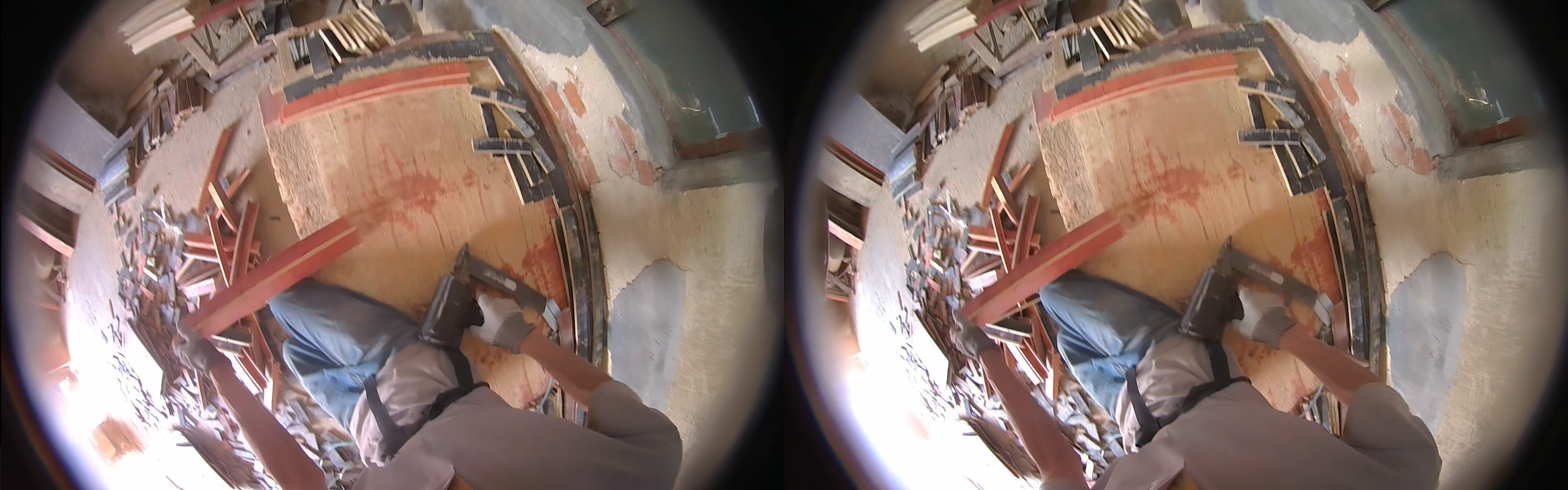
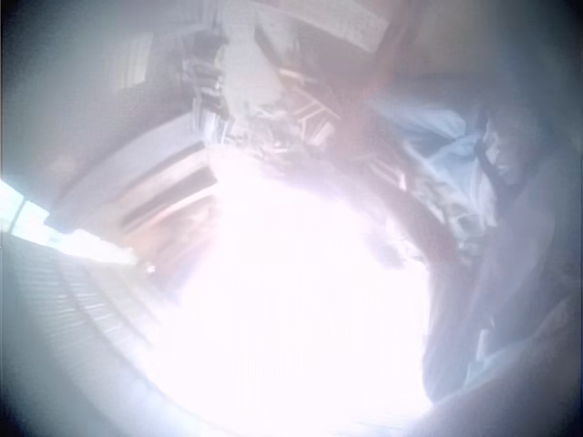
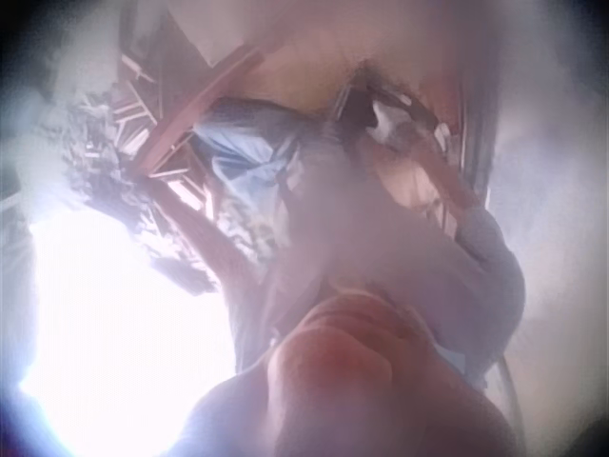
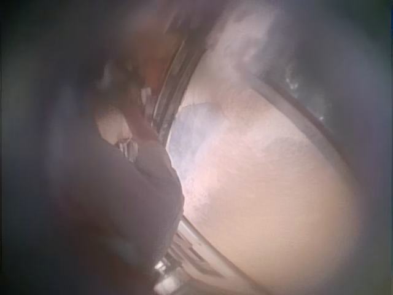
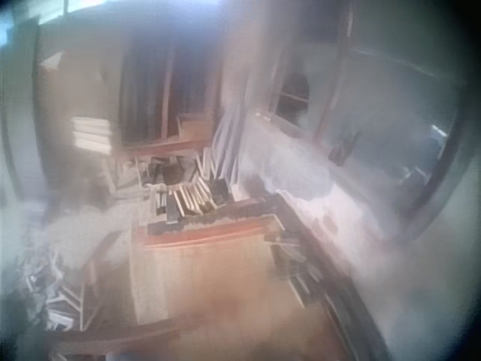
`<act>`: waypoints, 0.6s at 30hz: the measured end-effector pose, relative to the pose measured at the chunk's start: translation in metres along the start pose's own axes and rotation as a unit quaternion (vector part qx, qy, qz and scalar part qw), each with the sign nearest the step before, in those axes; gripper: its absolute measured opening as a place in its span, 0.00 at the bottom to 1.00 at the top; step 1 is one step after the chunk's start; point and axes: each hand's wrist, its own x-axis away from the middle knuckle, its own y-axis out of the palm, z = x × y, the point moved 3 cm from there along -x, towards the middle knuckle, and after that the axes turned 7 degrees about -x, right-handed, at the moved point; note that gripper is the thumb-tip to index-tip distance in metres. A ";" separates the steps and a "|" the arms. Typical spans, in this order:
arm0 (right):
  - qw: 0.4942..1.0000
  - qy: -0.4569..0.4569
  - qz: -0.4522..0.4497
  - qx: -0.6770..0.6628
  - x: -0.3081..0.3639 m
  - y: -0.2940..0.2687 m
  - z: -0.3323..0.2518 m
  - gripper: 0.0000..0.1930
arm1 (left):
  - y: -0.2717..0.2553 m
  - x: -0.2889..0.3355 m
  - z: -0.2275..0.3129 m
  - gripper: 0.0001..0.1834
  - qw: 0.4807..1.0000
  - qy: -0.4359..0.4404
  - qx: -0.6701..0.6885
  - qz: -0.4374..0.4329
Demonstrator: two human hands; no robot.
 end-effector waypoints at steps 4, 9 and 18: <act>0.971 -0.153 0.173 -0.054 -0.094 -0.086 -0.007 0.20 | 0.042 0.093 0.049 0.29 0.962 0.266 0.064 -0.017; 0.959 -0.190 0.156 0.139 -0.316 -0.160 -0.041 0.41 | 0.160 0.288 0.128 0.45 0.815 0.523 0.011 -0.249; 0.966 -0.114 0.063 0.224 -0.498 -0.192 -0.085 0.30 | 0.173 0.322 0.139 0.53 0.811 0.505 -0.052 -0.291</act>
